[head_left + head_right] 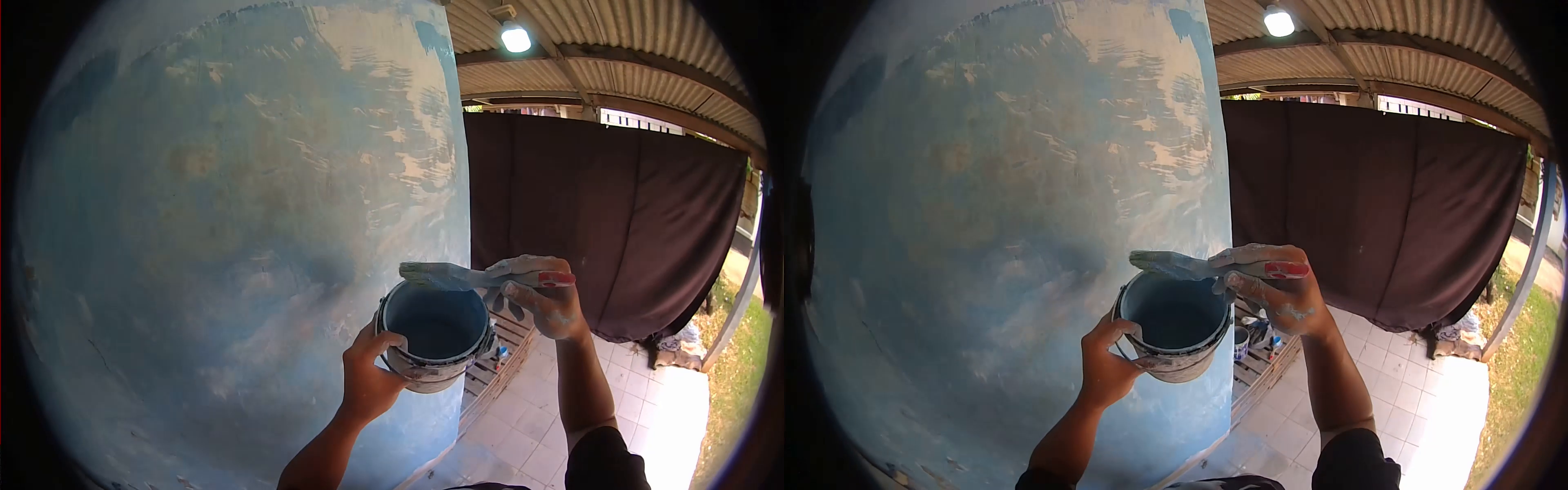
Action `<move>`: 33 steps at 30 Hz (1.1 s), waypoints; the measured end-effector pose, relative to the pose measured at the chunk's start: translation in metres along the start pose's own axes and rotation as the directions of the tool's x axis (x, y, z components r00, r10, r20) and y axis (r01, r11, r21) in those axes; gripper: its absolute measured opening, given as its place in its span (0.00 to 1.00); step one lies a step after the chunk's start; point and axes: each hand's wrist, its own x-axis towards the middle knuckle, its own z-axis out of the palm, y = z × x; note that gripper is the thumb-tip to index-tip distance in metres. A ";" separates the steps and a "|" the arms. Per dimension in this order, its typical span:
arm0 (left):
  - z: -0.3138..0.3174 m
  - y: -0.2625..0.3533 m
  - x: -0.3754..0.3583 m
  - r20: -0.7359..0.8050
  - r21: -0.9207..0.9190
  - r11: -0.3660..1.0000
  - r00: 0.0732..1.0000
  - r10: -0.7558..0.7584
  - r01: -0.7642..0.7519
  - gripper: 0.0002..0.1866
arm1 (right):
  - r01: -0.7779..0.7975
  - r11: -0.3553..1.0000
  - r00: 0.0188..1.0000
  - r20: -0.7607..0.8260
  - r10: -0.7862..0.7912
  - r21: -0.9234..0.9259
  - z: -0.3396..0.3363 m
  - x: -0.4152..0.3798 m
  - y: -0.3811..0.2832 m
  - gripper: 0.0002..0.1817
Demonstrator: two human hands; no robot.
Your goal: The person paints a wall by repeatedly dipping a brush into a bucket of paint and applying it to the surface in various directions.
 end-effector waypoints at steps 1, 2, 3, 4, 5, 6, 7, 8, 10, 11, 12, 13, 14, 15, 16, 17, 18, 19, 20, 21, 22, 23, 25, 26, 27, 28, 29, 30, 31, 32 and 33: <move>-0.008 0.005 0.011 0.051 0.006 0.999 0.998 -0.037 0.037 0.27 | 0.034 0.999 0.999 0.023 -0.035 0.040 -0.004 0.013 -0.003 0.11; -0.015 0.014 0.024 0.043 0.022 1.000 0.999 -0.022 0.022 0.27 | 0.056 0.997 0.998 0.027 -0.058 0.047 -0.008 0.026 -0.014 0.11; -0.023 0.026 0.038 0.052 -0.001 0.996 0.994 -0.094 0.094 0.26 | 0.023 1.000 0.998 0.067 -0.022 -0.017 -0.013 0.039 -0.028 0.10; -0.030 0.037 0.050 0.065 -0.023 0.985 0.984 -0.167 0.168 0.25 | -0.010 0.997 0.995 0.102 0.019 -0.082 -0.017 0.049 -0.037 0.10; -0.037 0.043 0.063 0.063 -0.032 0.987 0.986 -0.154 0.156 0.26 | 0.129 0.989 0.989 0.084 -0.123 -0.074 -0.016 0.062 -0.038 0.10; -0.043 0.047 0.077 0.056 -0.020 0.990 0.988 -0.140 0.142 0.26 | 0.148 0.987 0.986 0.085 -0.142 -0.068 -0.018 0.075 -0.042 0.10; -0.049 0.050 0.089 0.051 -0.006 0.994 0.993 -0.111 0.112 0.26 | 0.108 0.991 0.994 0.017 -0.107 -0.084 -0.021 0.086 -0.049 0.12; -0.053 0.058 0.100 0.047 0.006 0.997 0.995 -0.083 0.082 0.26 | 0.065 0.993 0.996 -0.052 -0.070 -0.096 -0.025 0.096 -0.055 0.14; -0.057 0.079 0.123 0.026 0.023 0.999 0.999 -0.041 0.040 0.25 | 0.097 0.993 0.985 -0.136 -0.105 -0.062 -0.034 0.124 -0.053 0.16; -0.058 0.086 0.134 0.027 0.087 0.996 0.999 -0.031 0.029 0.24 | 0.118 0.993 0.969 -0.216 -0.122 -0.031 -0.040 0.138 -0.049 0.18; -0.060 0.092 0.145 0.028 0.151 0.988 0.999 -0.022 0.018 0.24 | 0.130 0.991 0.967 -0.218 -0.133 -0.029 -0.046 0.152 -0.043 0.18; -0.062 0.097 0.156 0.050 0.193 0.980 0.997 -0.050 0.039 0.22 | 0.220 0.975 0.949 -0.236 -0.209 0.021 -0.054 0.167 -0.035 0.18; -0.062 0.098 0.165 0.046 0.200 0.979 0.998 -0.039 0.029 0.22 | 0.308 0.949 0.925 -0.256 -0.281 0.070 -0.061 0.184 -0.029 0.17; -0.062 0.097 0.173 0.053 0.226 0.974 0.999 0.004 -0.016 0.22 | 0.319 0.945 0.922 -0.255 -0.292 0.073 -0.067 0.200 -0.024 0.17; -0.061 0.097 0.180 0.062 0.253 0.966 0.997 0.044 -0.059 0.22 | 0.340 0.938 0.900 -0.311 -0.307 0.059 -0.073 0.217 -0.019 0.16; -0.061 0.100 0.187 0.059 0.261 0.963 0.997 0.050 -0.064 0.22 | 0.359 0.932 0.875 -0.364 -0.320 0.045 -0.078 0.234 -0.013 0.16; -0.060 0.104 0.193 0.048 0.292 0.955 0.998 0.041 -0.053 0.22 | 0.365 0.930 0.874 -0.364 -0.323 0.051 -0.083 0.252 -0.006 0.16; -0.058 0.107 0.198 0.038 0.323 0.946 0.999 0.032 -0.043 0.22 | 0.377 0.925 0.849 -0.417 -0.325 0.047 -0.087 0.271 0.001 0.15; -0.056 0.112 0.202 0.037 0.330 0.943 0.999 0.035 -0.045 0.22 | 0.391 0.920 0.821 -0.468 -0.327 0.042 -0.092 0.290 0.009 0.15; -0.054 0.119 0.205 0.032 0.347 0.938 0.999 -0.001 -0.011 0.22 | 0.454 0.883 0.814 -0.458 -0.357 0.120 -0.098 0.309 0.019 0.15; -0.052 0.123 0.207 0.026 0.363 0.931 0.999 -0.036 0.024 0.23 | 0.460 0.879 0.812 -0.459 -0.359 0.126 -0.101 0.324 0.023 0.15; -0.050 0.124 0.211 0.025 0.371 0.928 0.999 -0.034 0.022 0.23 | 0.421 0.891 0.832 -0.462 -0.307 0.167 -0.105 0.339 0.028 0.15; -0.048 0.122 0.215 0.024 0.384 0.922 0.998 -0.063 0.049 0.22 | 0.408 0.880 0.849 -0.456 -0.268 0.242 -0.107 0.362 0.043 0.14; -0.048 0.121 0.217 0.024 0.390 0.919 0.998 -0.064 0.049 0.22 | 0.411 0.878 0.848 -0.457 -0.268 0.248 -0.108 0.368 0.053 0.14; -0.048 0.119 0.217 0.015 0.387 0.920 0.997 -0.070 0.058 0.22 | 0.353 0.915 0.858 -0.458 -0.232 0.198 -0.105 0.368 0.058 0.15; -0.049 0.117 0.218 0.008 0.383 0.921 0.997 -0.077 0.068 0.22 | 0.290 0.946 0.866 -0.462 -0.193 0.148 -0.103 0.366 0.064 0.15; -0.050 0.116 0.218 0.009 0.386 0.920 0.997 -0.081 0.071 0.22 | 0.341 0.916 0.854 -0.478 -0.207 0.212 -0.101 0.357 0.072 0.15; -0.052 0.115 0.216 0.006 0.391 0.919 0.998 -0.061 0.054 0.21 | 0.336 0.916 0.856 -0.477 -0.201 0.217 -0.105 0.354 0.075 0.15; -0.054 0.114 0.215 0.002 0.396 0.917 0.999 -0.040 0.036 0.19 | 0.251 0.954 0.861 -0.487 -0.144 0.161 -0.114 0.351 0.078 0.15; -0.056 0.112 0.215 -0.002 0.399 0.916 0.999 -0.044 0.041 0.19 | 0.164 0.981 0.863 -0.498 -0.091 0.104 -0.121 0.350 0.080 0.16; -0.057 0.111 0.214 -0.007 0.394 0.918 0.999 -0.043 0.043 0.20 | 0.159 0.985 0.854 -0.511 -0.100 0.074 -0.123 0.345 0.072 0.15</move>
